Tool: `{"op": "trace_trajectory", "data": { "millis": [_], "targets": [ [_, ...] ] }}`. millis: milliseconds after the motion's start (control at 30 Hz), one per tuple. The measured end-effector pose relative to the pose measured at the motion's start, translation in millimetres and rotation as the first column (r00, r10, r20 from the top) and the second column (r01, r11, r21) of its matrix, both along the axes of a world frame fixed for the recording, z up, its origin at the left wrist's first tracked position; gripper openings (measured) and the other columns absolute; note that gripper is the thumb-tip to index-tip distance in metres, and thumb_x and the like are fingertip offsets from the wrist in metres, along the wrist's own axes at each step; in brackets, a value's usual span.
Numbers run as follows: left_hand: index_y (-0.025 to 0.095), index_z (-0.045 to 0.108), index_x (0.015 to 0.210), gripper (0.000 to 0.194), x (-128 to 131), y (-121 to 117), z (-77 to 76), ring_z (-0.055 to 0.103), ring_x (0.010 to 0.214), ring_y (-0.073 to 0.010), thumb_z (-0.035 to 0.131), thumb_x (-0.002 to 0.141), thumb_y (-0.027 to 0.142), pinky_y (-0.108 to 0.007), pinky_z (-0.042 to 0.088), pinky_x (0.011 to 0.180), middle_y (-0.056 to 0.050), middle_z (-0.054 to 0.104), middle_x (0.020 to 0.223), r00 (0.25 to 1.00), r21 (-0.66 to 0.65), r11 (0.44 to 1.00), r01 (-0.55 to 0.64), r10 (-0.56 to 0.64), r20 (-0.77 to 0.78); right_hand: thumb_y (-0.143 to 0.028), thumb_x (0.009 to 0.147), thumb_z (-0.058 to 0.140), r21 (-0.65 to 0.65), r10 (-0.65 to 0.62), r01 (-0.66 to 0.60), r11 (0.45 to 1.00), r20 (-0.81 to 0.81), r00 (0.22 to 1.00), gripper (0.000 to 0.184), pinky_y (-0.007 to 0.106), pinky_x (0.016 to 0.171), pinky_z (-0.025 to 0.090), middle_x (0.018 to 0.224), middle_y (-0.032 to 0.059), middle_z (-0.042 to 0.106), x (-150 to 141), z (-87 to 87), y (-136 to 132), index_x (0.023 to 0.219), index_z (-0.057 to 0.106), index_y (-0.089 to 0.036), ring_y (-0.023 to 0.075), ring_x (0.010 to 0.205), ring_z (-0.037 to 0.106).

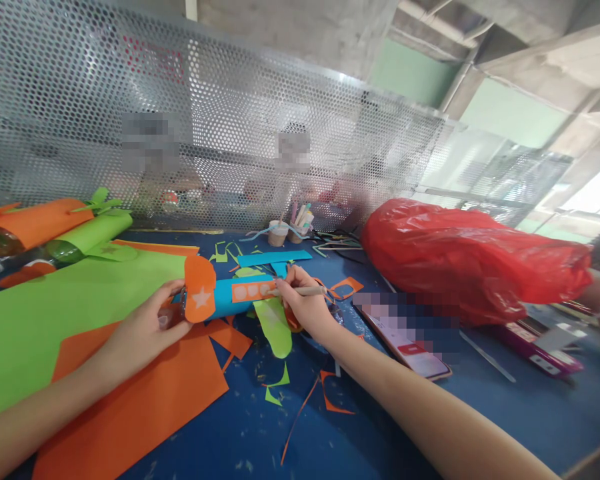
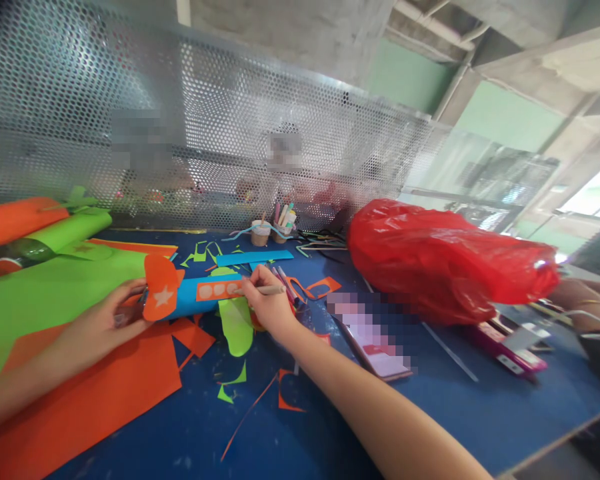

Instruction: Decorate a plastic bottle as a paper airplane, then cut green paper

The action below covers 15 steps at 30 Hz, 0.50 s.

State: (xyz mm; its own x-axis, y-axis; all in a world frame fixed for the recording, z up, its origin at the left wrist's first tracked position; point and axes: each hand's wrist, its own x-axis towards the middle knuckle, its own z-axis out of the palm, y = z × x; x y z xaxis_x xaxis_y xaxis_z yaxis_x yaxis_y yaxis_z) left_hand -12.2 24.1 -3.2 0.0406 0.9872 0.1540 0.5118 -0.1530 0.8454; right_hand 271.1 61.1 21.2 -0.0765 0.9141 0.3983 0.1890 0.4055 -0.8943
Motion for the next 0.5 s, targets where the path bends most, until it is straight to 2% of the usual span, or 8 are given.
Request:
{"op": "trace_trajectory", "data": {
  "millis": [233,500],
  "targets": [
    [0.021,0.046,0.137,0.075,-2.6,0.5,-2.1,0.067,0.115,-0.0362,0.061,0.074,0.059,-0.05,0.052,0.1,-0.015,0.059,0.141,1.0,-0.002,1.0,-0.004,0.004,-0.028,-0.037,0.082,0.06,0.003,-0.019,0.019,1.0,0.005,1.0,0.028,0.025,0.046,0.027,0.049,-0.0087,0.044,-0.2,2.3,-1.6,0.067,0.04,-0.025,0.0101,0.044,0.035],
    [0.022,0.044,0.139,0.076,-4.1,2.0,-5.5,0.069,0.108,-0.0343,0.06,0.075,0.06,-0.05,0.052,0.099,-0.015,0.061,0.139,0.999,-0.002,1.0,0.005,-0.006,-0.041,-0.037,0.083,0.06,0.006,-0.031,0.031,1.0,0.03,0.999,0.028,0.026,0.047,0.027,0.049,-0.0081,0.044,0.7,0.0,-0.3,0.067,0.04,-0.025,0.0108,0.045,0.034]
  ]
}}
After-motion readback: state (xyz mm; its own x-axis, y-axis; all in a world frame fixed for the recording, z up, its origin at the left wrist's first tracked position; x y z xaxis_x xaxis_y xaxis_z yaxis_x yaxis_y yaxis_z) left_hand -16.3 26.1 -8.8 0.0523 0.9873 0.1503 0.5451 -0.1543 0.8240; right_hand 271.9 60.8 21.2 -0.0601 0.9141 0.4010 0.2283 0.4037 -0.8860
